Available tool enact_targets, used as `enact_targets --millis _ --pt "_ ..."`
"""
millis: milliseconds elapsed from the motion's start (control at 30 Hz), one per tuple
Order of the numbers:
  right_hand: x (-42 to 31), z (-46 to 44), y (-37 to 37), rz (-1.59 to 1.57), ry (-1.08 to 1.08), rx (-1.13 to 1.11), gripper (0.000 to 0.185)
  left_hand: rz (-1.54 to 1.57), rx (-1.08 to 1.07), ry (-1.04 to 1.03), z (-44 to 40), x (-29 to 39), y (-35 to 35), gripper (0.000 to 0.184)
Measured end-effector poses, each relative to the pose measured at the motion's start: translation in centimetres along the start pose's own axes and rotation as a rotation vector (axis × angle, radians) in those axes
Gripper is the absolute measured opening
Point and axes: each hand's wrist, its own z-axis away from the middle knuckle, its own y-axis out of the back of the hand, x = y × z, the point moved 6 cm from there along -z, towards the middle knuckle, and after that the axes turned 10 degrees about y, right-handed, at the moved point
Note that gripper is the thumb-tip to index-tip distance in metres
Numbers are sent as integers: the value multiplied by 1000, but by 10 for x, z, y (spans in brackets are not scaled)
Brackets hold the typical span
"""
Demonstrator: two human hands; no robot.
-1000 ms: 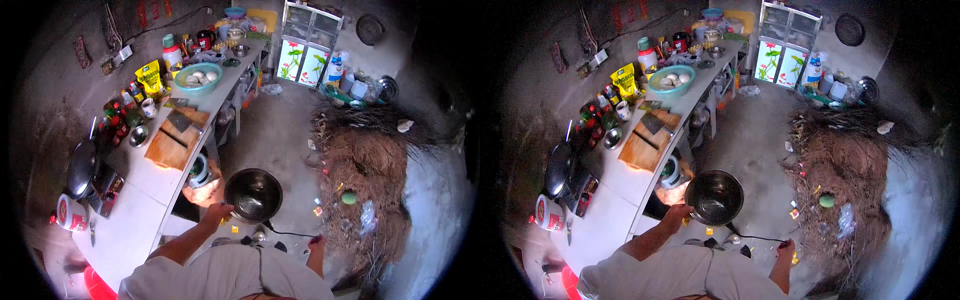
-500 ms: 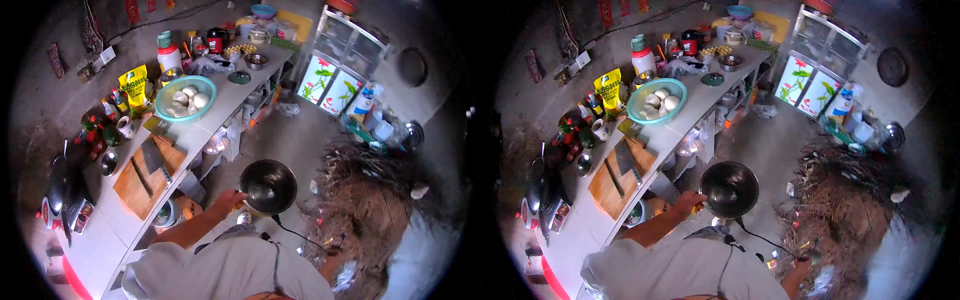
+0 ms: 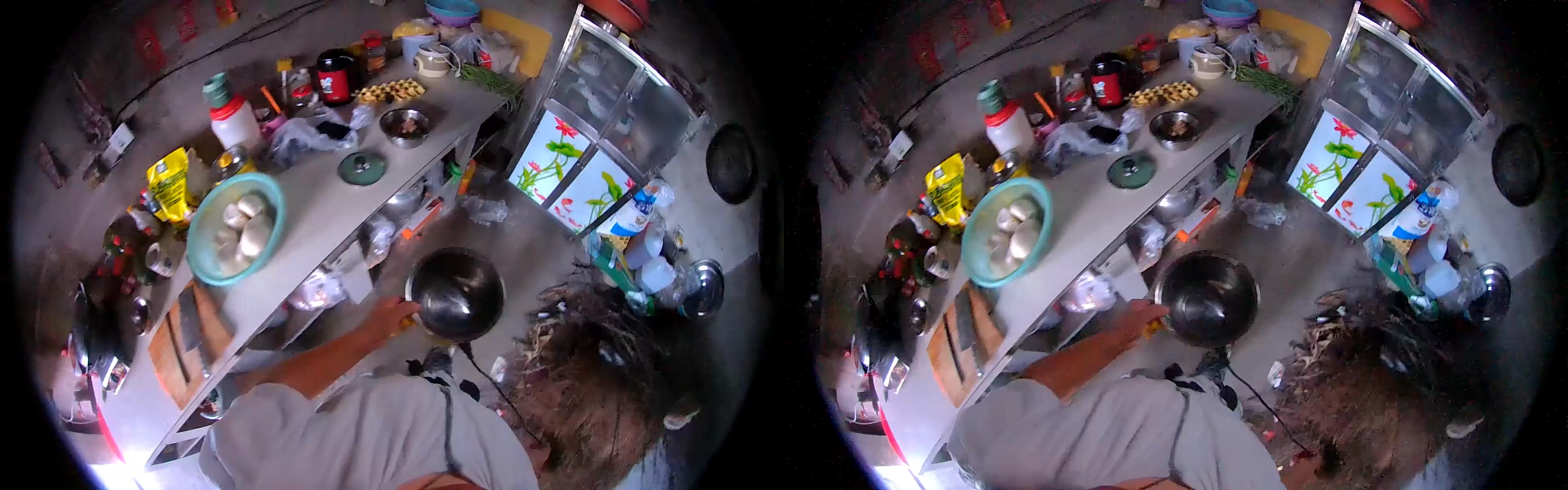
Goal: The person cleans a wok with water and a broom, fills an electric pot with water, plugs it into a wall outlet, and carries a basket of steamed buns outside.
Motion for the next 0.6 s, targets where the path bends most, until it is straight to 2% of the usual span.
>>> enact_targets --millis 67,133,200,233,267,300,367,400,467,500,533,600 --pt "-16 -57 -63 10 -3 -58 29 1 56 15 -42 25 -16 25" --pt "-39 -115 -145 22 15 -184 31 194 81 -88 -85 54 -24 24" --pt "-68 -171 -254 7 48 -387 33 189 157 -69 -116 94 -26 24" --pt "-93 -176 -322 -8 11 -481 28 186 225 -43 -131 112 -26 23" --pt "-128 -165 -395 -20 -26 -576 23 274 170 -138 -161 118 -20 23" --pt "-163 -152 -468 -29 -63 -670 18 284 176 -140 -180 136 -21 23" --pt "-189 -157 -590 -86 77 -786 18 278 284 -198 -210 179 -13 23" --pt "-221 -135 -643 158 542 -899 17 294 329 -129 -228 196 -8 24" --pt "-257 -74 -735 302 704 -1022 17 305 321 -165 -275 223 4 24" --pt "-260 -53 -772 187 401 -1045 18 308 305 -208 -298 237 11 24" --pt "-265 -40 -804 188 405 -1045 18 360 278 -244 -323 251 18 22" --pt "-286 -3 -869 128 662 -1250 18 371 297 -251 -351 293 30 21"
